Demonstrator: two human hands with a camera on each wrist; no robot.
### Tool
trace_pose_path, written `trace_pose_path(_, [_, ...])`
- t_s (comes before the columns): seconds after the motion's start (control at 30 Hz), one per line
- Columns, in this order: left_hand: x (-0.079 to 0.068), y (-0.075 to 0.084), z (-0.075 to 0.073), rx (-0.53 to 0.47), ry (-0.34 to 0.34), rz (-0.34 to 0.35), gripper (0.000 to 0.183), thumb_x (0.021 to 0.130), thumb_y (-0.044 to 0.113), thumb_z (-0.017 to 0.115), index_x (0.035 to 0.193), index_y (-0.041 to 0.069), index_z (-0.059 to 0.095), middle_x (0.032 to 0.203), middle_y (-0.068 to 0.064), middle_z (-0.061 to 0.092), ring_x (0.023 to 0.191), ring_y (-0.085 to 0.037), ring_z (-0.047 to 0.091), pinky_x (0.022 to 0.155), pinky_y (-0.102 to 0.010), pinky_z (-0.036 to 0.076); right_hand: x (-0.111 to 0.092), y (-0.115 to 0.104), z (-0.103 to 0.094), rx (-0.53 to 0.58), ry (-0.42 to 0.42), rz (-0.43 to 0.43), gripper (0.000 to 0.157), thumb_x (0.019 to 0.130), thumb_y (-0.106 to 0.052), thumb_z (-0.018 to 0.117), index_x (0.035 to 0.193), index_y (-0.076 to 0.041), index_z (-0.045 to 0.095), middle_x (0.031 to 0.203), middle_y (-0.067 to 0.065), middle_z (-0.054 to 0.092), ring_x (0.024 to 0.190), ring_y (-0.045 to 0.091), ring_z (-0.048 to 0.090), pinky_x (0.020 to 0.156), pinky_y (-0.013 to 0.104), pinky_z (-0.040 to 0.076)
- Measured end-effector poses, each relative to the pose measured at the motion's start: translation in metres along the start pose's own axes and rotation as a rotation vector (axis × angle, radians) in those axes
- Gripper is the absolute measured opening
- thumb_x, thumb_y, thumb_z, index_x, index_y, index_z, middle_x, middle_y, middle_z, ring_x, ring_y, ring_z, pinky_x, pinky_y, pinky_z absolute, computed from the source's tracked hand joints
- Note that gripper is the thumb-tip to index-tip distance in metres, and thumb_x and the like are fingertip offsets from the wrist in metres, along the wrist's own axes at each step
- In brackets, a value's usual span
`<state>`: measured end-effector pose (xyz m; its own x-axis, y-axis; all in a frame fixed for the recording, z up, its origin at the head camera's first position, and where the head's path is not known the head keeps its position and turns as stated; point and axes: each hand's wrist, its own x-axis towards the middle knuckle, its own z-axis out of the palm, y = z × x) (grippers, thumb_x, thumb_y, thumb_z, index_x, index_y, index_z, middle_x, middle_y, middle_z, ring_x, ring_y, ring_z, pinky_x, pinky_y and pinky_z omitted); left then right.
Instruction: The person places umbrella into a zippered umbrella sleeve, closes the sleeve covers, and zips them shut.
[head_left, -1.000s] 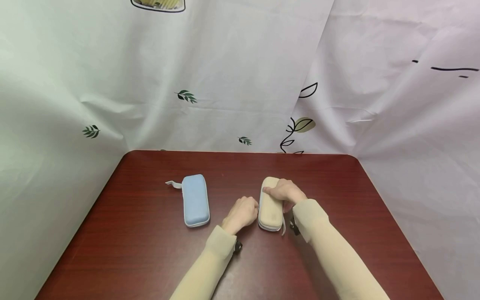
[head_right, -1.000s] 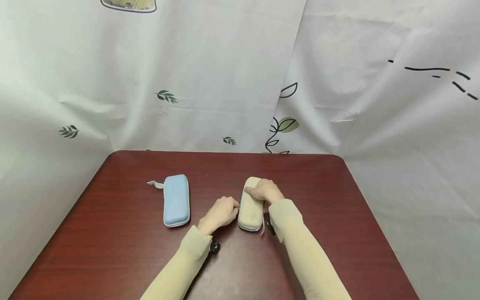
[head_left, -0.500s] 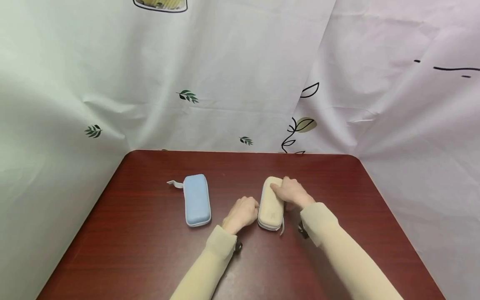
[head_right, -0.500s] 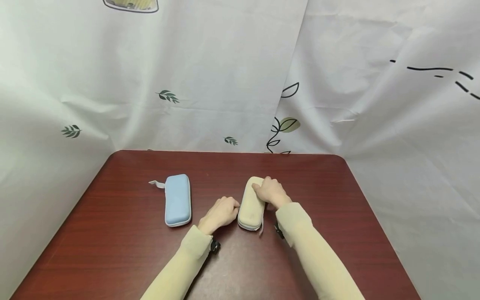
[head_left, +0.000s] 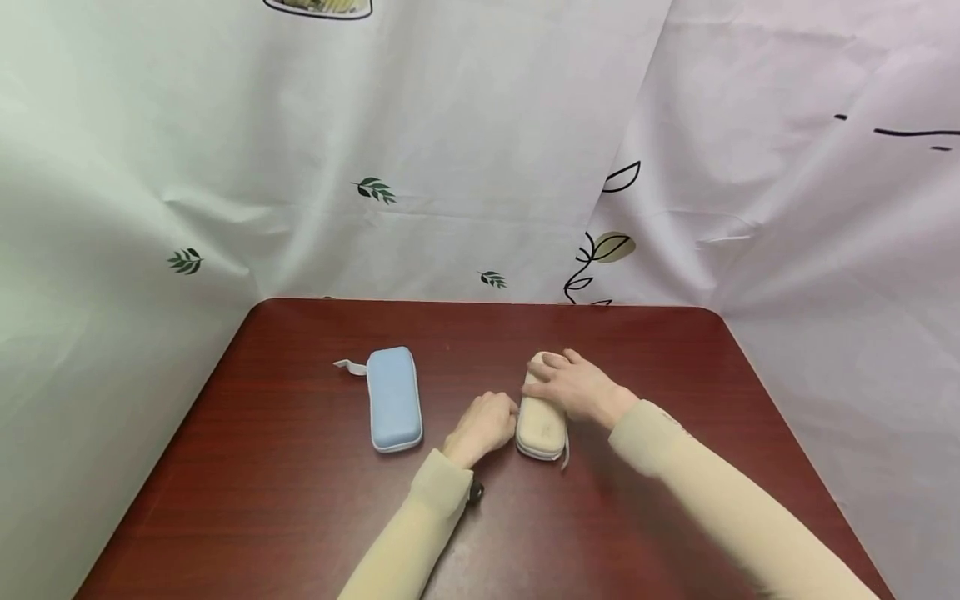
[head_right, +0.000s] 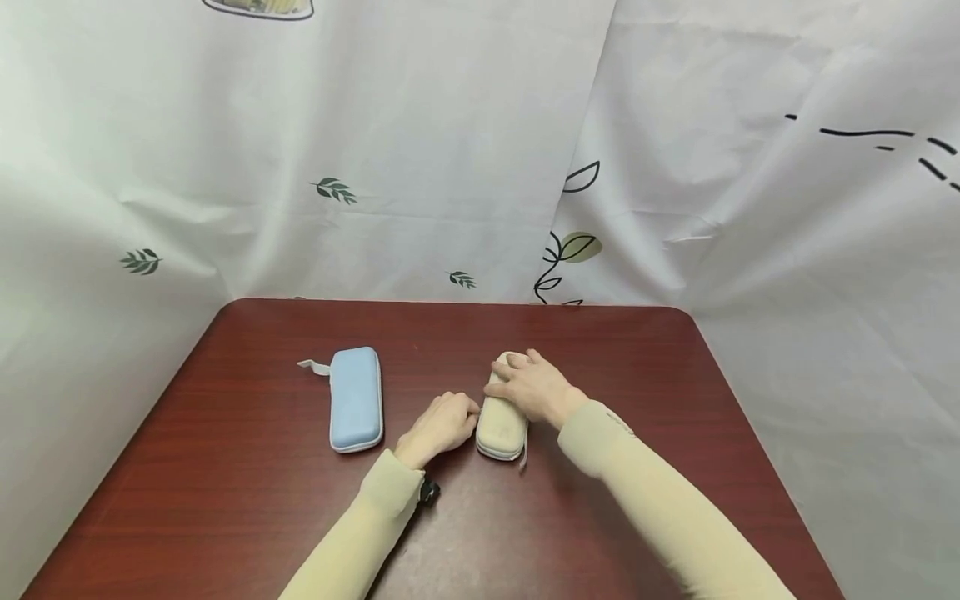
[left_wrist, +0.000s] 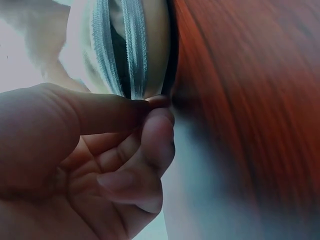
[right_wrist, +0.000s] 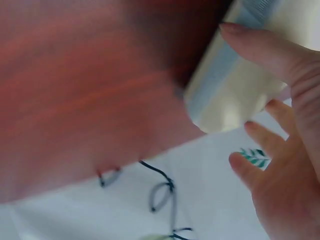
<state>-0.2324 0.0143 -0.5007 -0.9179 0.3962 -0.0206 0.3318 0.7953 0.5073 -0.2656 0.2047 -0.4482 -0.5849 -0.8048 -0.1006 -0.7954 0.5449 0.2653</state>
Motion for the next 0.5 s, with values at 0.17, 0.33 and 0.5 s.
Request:
trace_pose_path(0.17, [-0.0017,0.0002,-0.0015,0.007,0.004,0.011,0.035,0.085,0.003,0.055,0.053,0.018,0.051,0.051,0.005,0.039,0.050,-0.013,0.038,0.048,-0.029,0.035,0.0005,-0.0004,0.0065,0.058,0.002,0.032,0.064,0.072,-0.002,0.077,0.128,-0.028,0.063,0.140,0.011,0.051,0.129,0.038,0.045,0.095,0.055,0.041])
trace_pose_path(0.33, [-0.0051,-0.0007,-0.0056,0.017,0.007,0.024,0.034,0.085,0.003,0.056,0.054,0.016,0.053,0.052,0.005,0.041,0.051,-0.013,0.039,0.049,-0.029,0.037,0.0035,-0.0007,0.0027,0.076,-0.006,0.056,0.063,0.068,-0.002,0.079,0.124,-0.027,0.064,0.132,0.011,0.053,0.123,0.037,0.049,0.089,0.053,0.045])
trace_pose_path(0.5, [-0.0090,-0.0049,-0.0062,0.014,-0.002,0.038,0.032,0.083,0.002,0.057,0.055,0.017,0.052,0.052,0.006,0.039,0.051,-0.011,0.037,0.048,-0.028,0.035,0.0047,-0.0023,-0.0003,0.106,-0.038,0.105,0.062,0.067,-0.001,0.079,0.123,-0.024,0.064,0.128,0.011,0.054,0.120,0.036,0.049,0.087,0.051,0.047])
